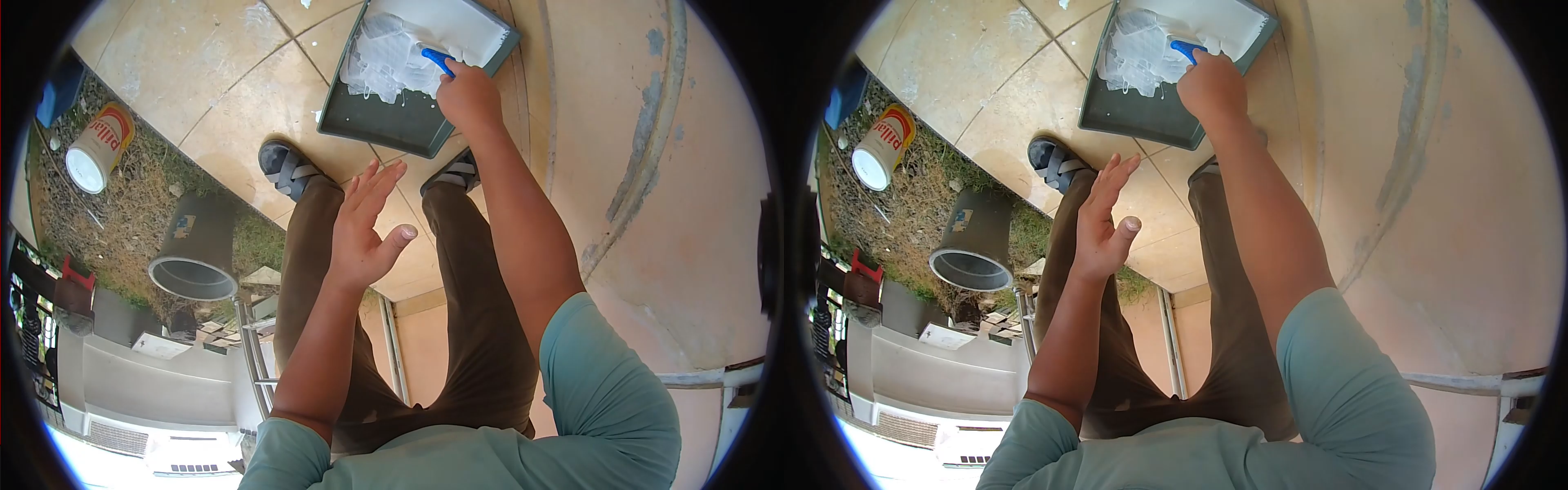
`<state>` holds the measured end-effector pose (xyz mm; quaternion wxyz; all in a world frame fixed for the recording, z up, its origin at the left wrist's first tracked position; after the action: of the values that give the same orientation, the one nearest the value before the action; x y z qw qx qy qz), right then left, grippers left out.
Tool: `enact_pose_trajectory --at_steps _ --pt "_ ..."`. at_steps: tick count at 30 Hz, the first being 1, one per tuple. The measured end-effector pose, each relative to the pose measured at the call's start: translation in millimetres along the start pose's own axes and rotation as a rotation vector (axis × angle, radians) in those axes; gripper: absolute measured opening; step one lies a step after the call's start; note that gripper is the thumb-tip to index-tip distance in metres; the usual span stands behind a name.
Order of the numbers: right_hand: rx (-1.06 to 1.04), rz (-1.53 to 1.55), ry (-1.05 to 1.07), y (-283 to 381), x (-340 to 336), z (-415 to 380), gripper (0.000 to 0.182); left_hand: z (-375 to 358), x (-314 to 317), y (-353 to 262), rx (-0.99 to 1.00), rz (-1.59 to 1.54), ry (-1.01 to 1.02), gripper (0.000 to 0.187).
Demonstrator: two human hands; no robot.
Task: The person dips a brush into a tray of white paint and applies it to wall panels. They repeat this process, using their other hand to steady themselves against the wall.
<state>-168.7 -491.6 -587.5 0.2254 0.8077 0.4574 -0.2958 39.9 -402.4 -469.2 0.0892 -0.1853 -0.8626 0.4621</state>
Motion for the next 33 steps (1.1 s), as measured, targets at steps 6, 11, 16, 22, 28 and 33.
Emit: enact_pose_trajectory --at_steps 6,11,16,22,28,33 --pt "0.257 0.611 0.098 -45 7 -10 0.038 1 1 0 -0.005 -0.011 0.001 0.074" --pt "0.378 0.897 0.150 -58 15 -14 0.035 0 1 -1 -0.009 -0.014 0.013 0.073" --pt "0.303 0.904 0.191 -55 21 -2 0.035 3 2 -3 -0.031 -0.024 0.035 0.080" --pt "0.283 0.566 0.187 -60 46 14 0.034 3 2 -2 -0.038 -0.031 0.040 0.080" --pt "0.293 0.527 0.029 -66 46 -5 0.035 4 3 -4 -0.047 -0.032 0.055 0.080" --pt "0.106 0.315 -0.163 -57 53 -4 0.041 4 4 -4 -0.056 -0.032 0.066 0.079"
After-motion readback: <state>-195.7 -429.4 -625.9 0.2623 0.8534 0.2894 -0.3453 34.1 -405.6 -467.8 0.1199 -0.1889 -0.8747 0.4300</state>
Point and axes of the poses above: each hand's wrist, its own z-axis towards the middle knuckle, its own x-axis out of the palm, y = z × x, the point moved 2 cm from there along z, towards the middle knuckle, and after that the axes turned 3 degrees about -z, right-handed, at the moved point
